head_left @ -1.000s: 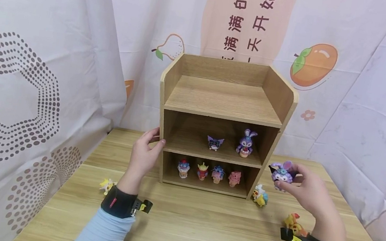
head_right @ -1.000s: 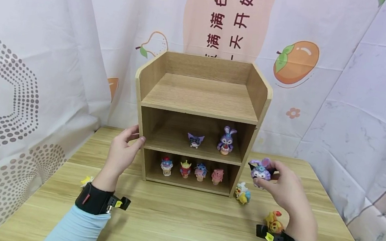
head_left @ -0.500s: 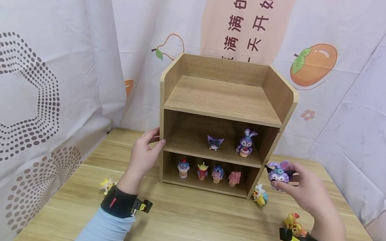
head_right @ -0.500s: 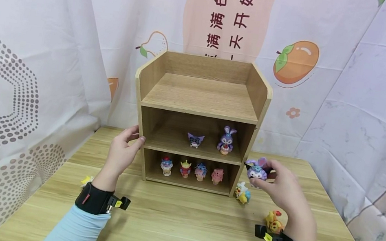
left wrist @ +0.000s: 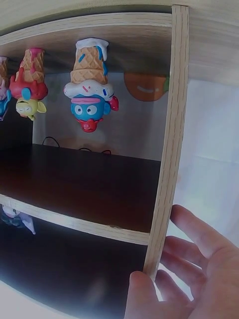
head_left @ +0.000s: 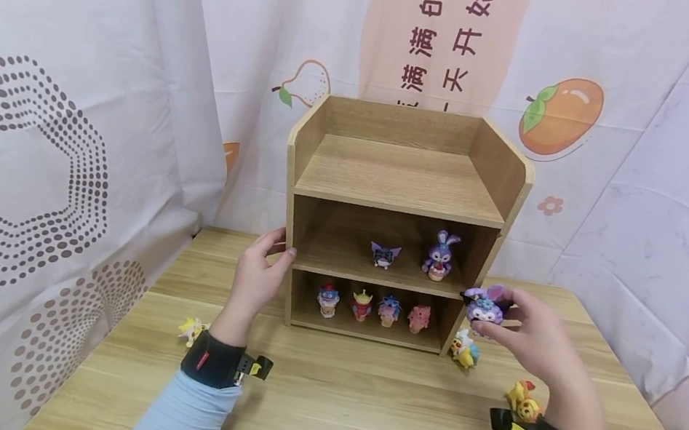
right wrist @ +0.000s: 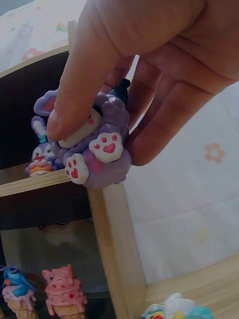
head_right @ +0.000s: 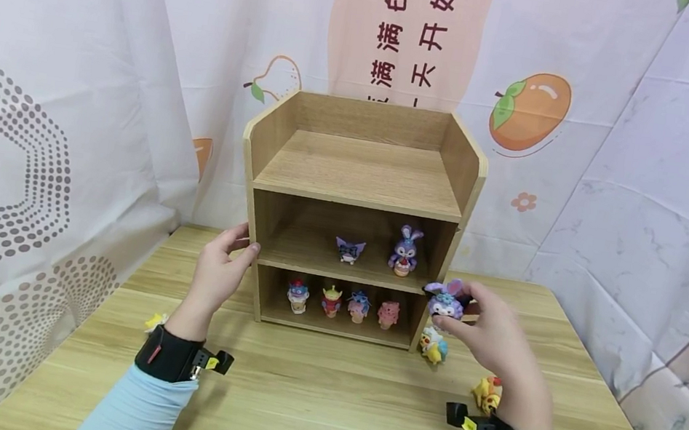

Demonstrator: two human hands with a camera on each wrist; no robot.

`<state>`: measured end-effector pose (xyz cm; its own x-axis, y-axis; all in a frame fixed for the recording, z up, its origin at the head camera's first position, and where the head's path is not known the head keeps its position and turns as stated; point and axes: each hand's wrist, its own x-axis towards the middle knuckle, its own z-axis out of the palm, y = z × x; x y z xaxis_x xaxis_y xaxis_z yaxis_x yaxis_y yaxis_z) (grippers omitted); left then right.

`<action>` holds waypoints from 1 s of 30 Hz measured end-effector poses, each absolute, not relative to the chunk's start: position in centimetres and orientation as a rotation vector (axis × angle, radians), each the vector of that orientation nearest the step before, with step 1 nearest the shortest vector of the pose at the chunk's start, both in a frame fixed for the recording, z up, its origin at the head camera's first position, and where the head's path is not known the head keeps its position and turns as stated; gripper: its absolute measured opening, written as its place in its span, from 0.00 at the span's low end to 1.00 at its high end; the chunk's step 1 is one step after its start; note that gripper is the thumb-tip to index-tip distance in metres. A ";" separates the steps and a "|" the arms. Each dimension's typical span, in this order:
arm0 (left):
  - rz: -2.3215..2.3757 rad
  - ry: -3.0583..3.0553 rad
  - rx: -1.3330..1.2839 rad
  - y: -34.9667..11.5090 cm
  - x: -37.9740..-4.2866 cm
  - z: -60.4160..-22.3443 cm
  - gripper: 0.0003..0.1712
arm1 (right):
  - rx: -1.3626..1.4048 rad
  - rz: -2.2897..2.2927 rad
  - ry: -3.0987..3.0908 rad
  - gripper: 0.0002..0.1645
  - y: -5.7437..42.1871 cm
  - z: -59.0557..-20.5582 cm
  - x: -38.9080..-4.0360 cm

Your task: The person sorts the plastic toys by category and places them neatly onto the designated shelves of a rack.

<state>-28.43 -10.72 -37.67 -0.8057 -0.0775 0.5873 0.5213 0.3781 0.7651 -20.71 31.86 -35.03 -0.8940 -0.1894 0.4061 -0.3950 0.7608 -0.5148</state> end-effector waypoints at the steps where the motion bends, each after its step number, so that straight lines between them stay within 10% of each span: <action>1: -1.450 -2.100 -0.381 -10.7 -28.4 -37.7 0.21 | 0.461 0.871 -2.622 0.28 31.7 -35.0 -20.7; 30: -1.443 -2.106 -0.374 -10.7 -28.6 -37.5 0.22 | 0.602 0.931 -2.483 0.25 24.8 -35.1 -22.3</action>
